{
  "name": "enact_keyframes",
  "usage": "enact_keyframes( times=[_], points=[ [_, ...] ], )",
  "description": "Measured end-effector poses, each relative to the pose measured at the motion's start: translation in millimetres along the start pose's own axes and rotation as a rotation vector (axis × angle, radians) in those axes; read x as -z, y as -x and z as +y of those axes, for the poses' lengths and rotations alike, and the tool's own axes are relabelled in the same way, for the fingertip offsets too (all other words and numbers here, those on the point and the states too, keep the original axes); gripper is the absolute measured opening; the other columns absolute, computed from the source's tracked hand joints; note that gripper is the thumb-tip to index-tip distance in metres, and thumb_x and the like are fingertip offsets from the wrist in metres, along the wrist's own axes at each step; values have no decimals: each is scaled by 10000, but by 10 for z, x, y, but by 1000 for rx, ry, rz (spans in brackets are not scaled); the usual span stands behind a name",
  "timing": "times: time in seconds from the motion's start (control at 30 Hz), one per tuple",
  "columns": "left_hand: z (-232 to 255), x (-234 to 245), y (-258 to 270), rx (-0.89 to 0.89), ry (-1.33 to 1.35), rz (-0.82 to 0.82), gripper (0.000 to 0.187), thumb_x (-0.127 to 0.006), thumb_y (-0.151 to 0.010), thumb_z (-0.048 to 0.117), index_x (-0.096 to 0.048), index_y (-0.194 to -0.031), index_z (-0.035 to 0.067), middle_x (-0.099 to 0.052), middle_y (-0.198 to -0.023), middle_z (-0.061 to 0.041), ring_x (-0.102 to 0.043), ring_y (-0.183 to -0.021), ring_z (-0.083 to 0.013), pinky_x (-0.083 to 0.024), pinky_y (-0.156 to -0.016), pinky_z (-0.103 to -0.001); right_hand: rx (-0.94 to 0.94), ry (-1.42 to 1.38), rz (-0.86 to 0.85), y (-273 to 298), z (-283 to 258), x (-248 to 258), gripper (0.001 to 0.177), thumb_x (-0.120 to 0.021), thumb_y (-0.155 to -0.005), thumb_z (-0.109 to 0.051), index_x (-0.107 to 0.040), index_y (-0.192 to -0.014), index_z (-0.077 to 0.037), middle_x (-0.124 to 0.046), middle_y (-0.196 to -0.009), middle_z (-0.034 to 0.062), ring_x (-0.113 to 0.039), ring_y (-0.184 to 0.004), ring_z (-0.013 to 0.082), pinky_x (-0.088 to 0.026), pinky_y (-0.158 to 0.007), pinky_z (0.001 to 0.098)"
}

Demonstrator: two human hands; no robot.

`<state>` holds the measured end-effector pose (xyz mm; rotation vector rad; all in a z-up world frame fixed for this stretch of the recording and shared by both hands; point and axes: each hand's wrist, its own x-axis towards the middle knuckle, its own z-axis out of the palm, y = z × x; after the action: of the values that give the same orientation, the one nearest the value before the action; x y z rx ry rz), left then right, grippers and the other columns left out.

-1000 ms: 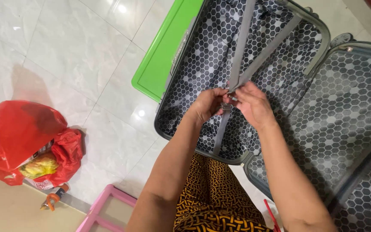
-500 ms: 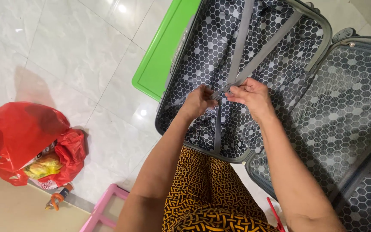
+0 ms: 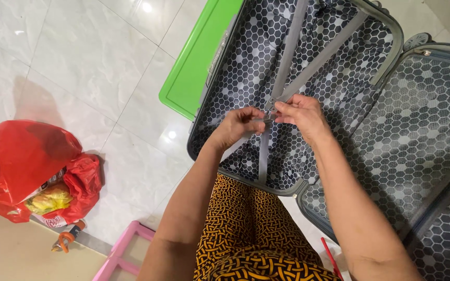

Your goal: Inspecting, adjusting straps inside, and aligning a zipper on a black suitcase.

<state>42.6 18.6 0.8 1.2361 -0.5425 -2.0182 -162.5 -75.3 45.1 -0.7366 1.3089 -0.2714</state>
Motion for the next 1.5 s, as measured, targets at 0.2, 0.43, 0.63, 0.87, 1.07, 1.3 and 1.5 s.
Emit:
enact_keyframes(
  times=[0.2, 0.43, 0.63, 0.87, 1.07, 1.3, 1.5],
  points=[
    [50, -124, -59, 138, -43, 164, 160, -704, -972, 170, -690, -1045, 29, -675, -831, -35, -634, -618, -126, -495, -515, -255, -74, 206, -37, 43, -208, -42, 183, -679, -933, -93, -713, -1083, 5, -750, -1005, 129, -752, -889, 210, -676, -782, 350],
    [-205, -248, -135, 20, -60, 272, 171, -659, -1010, 176, -659, -1029, 7, -702, -852, -64, -665, -669, -125, -563, -571, -262, -77, 253, 12, 33, -150, -22, 172, -700, -926, -73, -702, -1055, 41, -752, -960, 172, -770, -820, 229, -667, -725, 333],
    [-301, -248, -119, -128, 90, 246, 188, -692, -963, 36, -643, -1116, -62, -748, -933, -110, -733, -827, -155, -616, -748, -271, -8, 155, -1, 58, -8, -22, 158, -692, -927, -59, -708, -1046, 44, -751, -929, 160, -768, -782, 218, -671, -709, 320],
    [-44, -288, -41, 30, 303, 247, 168, -682, -943, 2, -658, -1091, -74, -730, -867, -136, -714, -729, -181, -611, -667, -301, 35, 66, 3, 88, -50, 44, 166, -675, -955, -80, -691, -1065, 42, -746, -896, 174, -761, -745, 223, -667, -694, 332],
    [1, -327, -25, 63, 309, 238, 178, -685, -942, 3, -668, -1105, -66, -735, -874, -142, -715, -728, -179, -611, -681, -297, 78, 53, -23, 124, -37, 62, 155, -681, -966, -60, -702, -1082, 41, -750, -923, 171, -757, -781, 224, -664, -720, 339],
    [-89, -314, -69, 68, 410, 229, 200, -692, -915, -8, -666, -1109, -49, -753, -898, -129, -738, -755, -179, -617, -714, -295, 111, -48, -44, 146, 141, 109, 174, -682, -953, -81, -706, -1090, 23, -757, -915, 129, -764, -791, 202, -662, -741, 352],
    [2, -394, -159, -25, 178, 279, 171, -714, -914, -25, -680, -1077, -68, -743, -873, -131, -733, -741, -176, -618, -685, -301, 50, 246, 38, 227, -142, 73, 147, -719, -941, -93, -716, -1008, 38, -753, -830, 132, -734, -691, 181, -631, -656, 302]
  ],
)
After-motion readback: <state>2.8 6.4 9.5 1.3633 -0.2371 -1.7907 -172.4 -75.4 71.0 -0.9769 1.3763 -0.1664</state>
